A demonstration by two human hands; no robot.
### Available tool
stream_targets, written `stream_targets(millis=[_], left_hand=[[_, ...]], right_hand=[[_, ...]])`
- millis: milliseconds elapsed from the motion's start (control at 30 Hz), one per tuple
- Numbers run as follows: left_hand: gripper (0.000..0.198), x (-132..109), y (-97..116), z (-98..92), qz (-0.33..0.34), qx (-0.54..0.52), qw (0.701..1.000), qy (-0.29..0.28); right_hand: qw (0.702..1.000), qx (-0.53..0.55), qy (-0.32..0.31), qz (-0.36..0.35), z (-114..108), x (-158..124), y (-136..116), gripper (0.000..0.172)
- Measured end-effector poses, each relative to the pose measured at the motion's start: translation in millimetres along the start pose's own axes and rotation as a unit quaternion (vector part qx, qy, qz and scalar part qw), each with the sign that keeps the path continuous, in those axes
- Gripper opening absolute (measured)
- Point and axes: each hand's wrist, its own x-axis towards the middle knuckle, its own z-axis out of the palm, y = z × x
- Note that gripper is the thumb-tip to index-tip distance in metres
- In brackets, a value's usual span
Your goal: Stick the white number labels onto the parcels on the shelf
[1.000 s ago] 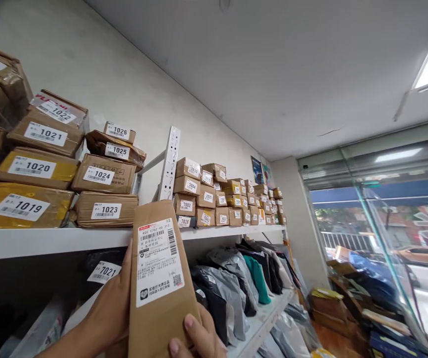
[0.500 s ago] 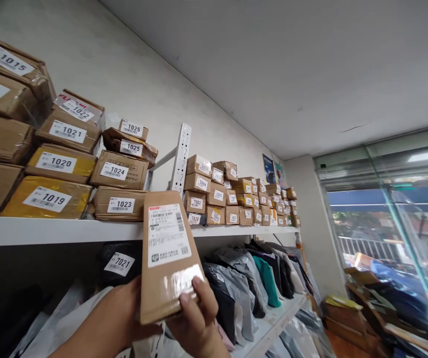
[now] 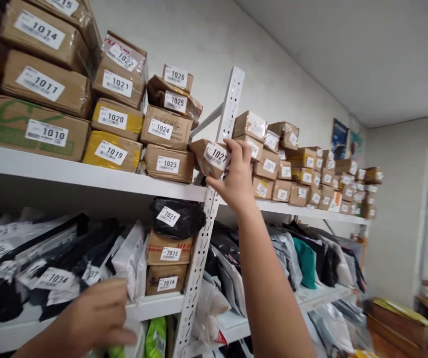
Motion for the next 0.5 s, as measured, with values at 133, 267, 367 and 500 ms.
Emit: stream_targets(millis=[133,267,367,500], left_hand=[[0.037,-15.6,-9.1,-7.5,-0.276,-0.137,0.929,0.205],[0.039,-25.8,-8.6,0.2,-0.434,-0.189,0.828,0.3],[0.04,-30.1,-3.5,12.0,-0.493,-0.199,0.786,0.317],[0.042,-39.4,16.2,39.4,-0.55,-0.195,0.731,0.353]], right_hand=[[1.0,-0.008,-0.008,0.01,22.8,10.5,14.8,0.087],[0.996,0.042,0.078,0.018,21.7,-54.6,-36.2,0.073],[0.946,0.246,-0.167,0.126,22.8,-144.1,-100.3,0.044],[0.807,0.435,-0.148,0.373,51.4,-245.8,-154.8,0.049]])
